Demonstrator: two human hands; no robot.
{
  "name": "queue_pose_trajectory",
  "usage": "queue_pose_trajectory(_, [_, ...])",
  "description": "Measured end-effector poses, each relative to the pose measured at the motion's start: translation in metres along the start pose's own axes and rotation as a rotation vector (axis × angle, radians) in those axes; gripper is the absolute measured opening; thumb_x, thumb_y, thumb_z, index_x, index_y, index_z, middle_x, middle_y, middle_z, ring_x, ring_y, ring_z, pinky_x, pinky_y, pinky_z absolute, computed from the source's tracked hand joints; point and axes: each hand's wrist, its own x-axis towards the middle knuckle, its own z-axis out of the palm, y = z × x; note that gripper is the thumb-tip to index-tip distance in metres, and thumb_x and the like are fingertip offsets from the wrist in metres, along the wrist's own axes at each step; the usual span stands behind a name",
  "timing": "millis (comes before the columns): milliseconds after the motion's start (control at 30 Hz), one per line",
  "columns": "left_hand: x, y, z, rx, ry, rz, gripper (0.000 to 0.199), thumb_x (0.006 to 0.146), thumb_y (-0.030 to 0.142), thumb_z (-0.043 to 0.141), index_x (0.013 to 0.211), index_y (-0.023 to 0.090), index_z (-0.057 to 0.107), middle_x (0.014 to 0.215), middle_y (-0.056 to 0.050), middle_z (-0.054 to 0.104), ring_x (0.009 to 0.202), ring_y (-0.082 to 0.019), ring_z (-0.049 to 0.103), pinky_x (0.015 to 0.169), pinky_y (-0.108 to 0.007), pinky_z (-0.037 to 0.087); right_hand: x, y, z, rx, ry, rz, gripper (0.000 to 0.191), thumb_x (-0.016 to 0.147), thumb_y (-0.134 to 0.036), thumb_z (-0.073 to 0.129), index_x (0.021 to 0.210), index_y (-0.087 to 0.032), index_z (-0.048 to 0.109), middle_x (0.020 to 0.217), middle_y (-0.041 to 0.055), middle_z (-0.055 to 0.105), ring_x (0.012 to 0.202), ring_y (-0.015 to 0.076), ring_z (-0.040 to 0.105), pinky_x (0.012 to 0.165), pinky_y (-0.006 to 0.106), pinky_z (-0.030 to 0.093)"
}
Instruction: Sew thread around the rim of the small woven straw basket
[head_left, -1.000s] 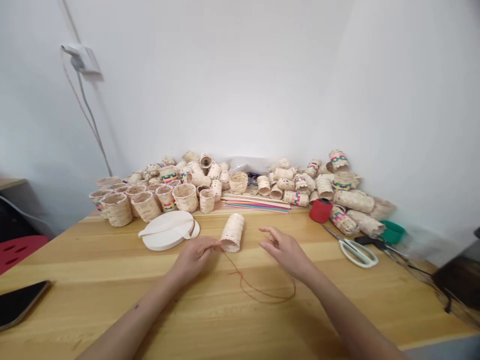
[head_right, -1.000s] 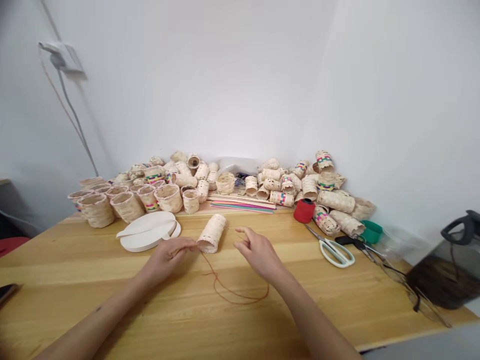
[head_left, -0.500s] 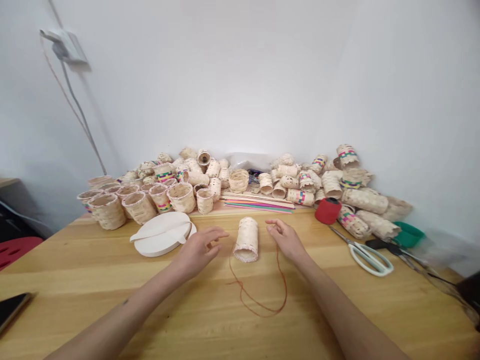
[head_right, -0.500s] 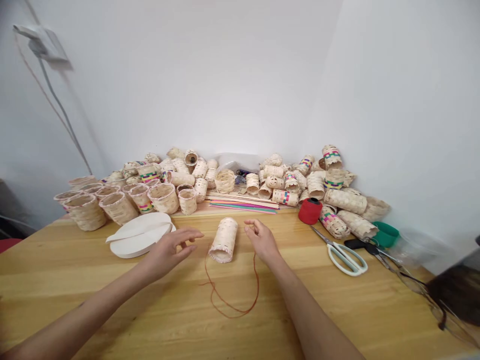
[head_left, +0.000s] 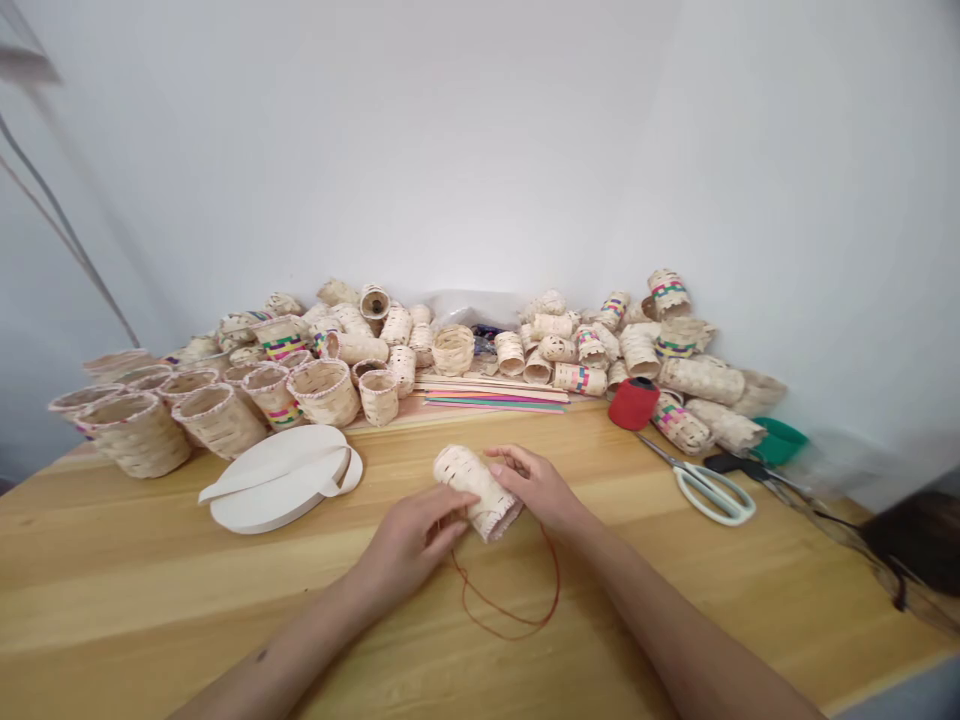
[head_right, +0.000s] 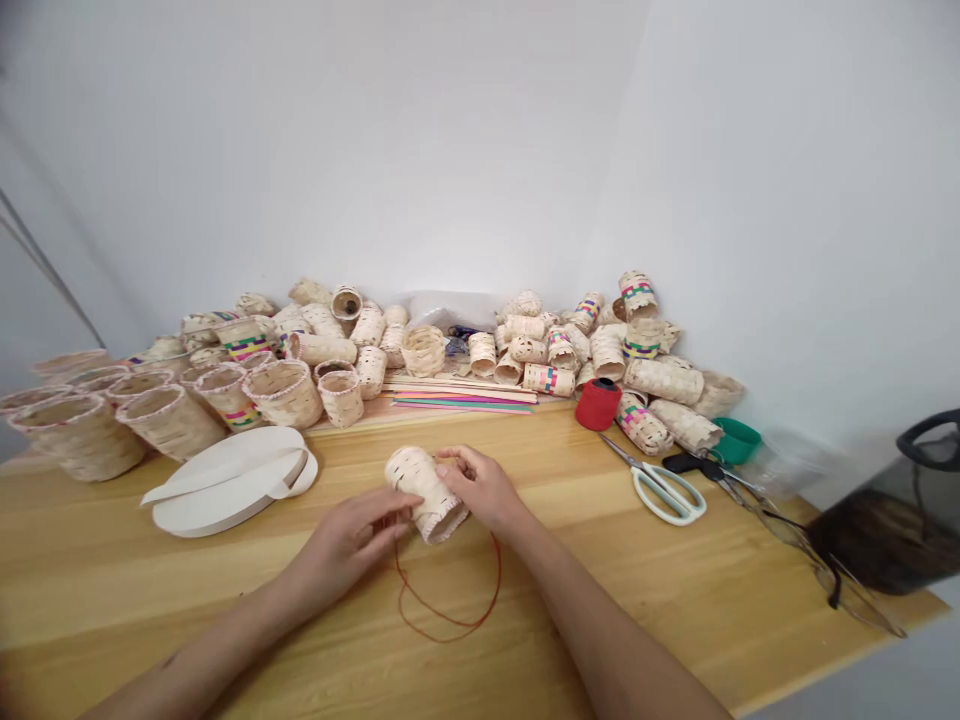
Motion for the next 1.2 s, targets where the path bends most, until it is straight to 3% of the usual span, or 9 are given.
queue_pose_trajectory(167, [0.000,0.013,-0.002,0.369,0.127,0.248,0.014,0.089,0.020,0.053,0.095,0.019,0.066,0.083,-0.006,0.066,0.075,-0.017,0.057,0.069,-0.029,0.047,-0.002,0.000,0.003,0.059,-0.036,0.023,0.042,0.078,-0.043,0.057,0.110,-0.016,0.059,0.071,-0.0031,0.044,0.061,0.0118,0.042,0.053,0.022,0.035])
queue_pose_trajectory(333, [0.004,0.008,-0.010,0.513,0.027,0.278,0.032,0.085,0.031,0.060,0.114,0.018,0.058,0.123,-0.013,0.059,0.117,-0.029,0.049,0.099,-0.048,0.037,-0.003,0.002,0.007,0.086,-0.069,0.011,0.041,0.079,-0.038,0.060,0.114,-0.017,0.057,0.073,-0.0031,0.046,0.062,0.0111,0.044,0.054,0.021,0.037])
queue_pose_trajectory(433, [0.004,0.005,-0.012,0.512,-0.073,0.266,0.049,0.084,0.032,0.061,0.130,0.021,0.047,0.130,-0.011,0.055,0.119,-0.028,0.047,0.101,-0.047,0.035,-0.004,0.001,0.009,0.093,-0.064,-0.005,0.039,0.081,-0.036,0.058,0.115,-0.018,0.058,0.076,-0.0020,0.049,0.065,0.0120,0.048,0.056,0.022,0.040])
queue_pose_trajectory(533, [0.005,0.009,-0.014,0.517,-0.072,0.197,0.050,0.080,0.032,0.063,0.128,0.023,0.050,0.122,-0.011,0.059,0.108,-0.028,0.052,0.093,-0.045,0.039,-0.003,-0.003,0.008,0.102,0.005,-0.031,0.037,0.087,-0.037,0.048,0.118,-0.019,0.055,0.079,-0.0009,0.051,0.072,0.0135,0.052,0.065,0.024,0.045])
queue_pose_trajectory(667, [0.005,0.007,-0.021,0.523,0.126,0.056,0.050,0.076,0.035,0.066,0.122,0.018,0.055,0.107,-0.012,0.060,0.097,-0.029,0.054,0.085,-0.045,0.043,-0.002,-0.007,0.001,0.089,0.129,-0.084,0.037,0.090,-0.039,0.040,0.115,-0.018,0.055,0.079,0.0002,0.053,0.075,0.0147,0.055,0.075,0.028,0.047])
queue_pose_trajectory(733, [0.004,0.000,-0.024,0.487,0.237,-0.008,0.053,0.077,0.033,0.066,0.126,0.018,0.052,0.109,-0.013,0.058,0.097,-0.028,0.054,0.084,-0.042,0.046,-0.002,-0.009,-0.001,0.081,0.152,-0.109,0.037,0.088,-0.040,0.043,0.114,-0.018,0.055,0.078,0.0004,0.056,0.073,0.0153,0.057,0.073,0.029,0.047])
queue_pose_trajectory(833, [0.002,-0.012,-0.023,0.411,0.277,-0.065,0.064,0.078,0.035,0.067,0.136,0.024,0.042,0.111,-0.010,0.055,0.095,-0.025,0.057,0.078,-0.036,0.050,-0.005,-0.013,0.002,0.090,0.143,-0.130,0.033,0.085,-0.040,0.050,0.109,-0.018,0.053,0.074,0.0006,0.062,0.065,0.0149,0.057,0.065,0.027,0.047])
queue_pose_trajectory(1000, [-0.001,-0.017,-0.018,0.389,0.242,0.008,0.066,0.078,0.044,0.066,0.138,0.031,0.041,0.109,-0.010,0.054,0.093,-0.024,0.058,0.076,-0.036,0.052,-0.012,-0.023,0.007,-0.014,0.121,-0.221,0.014,0.084,-0.032,0.052,0.083,-0.020,0.059,0.077,0.0014,0.066,0.069,0.0159,0.058,0.064,0.026,0.044])
queue_pose_trajectory(1200, [-0.002,-0.015,-0.018,0.421,0.290,0.082,0.058,0.084,0.042,0.060,0.138,0.030,0.041,0.121,-0.013,0.051,0.104,-0.027,0.056,0.084,-0.039,0.051,-0.014,-0.032,0.004,-0.214,0.186,-0.420,0.014,0.087,-0.028,0.054,0.080,-0.023,0.066,0.076,0.0024,0.061,0.077,0.0183,0.056,0.069,0.028,0.042])
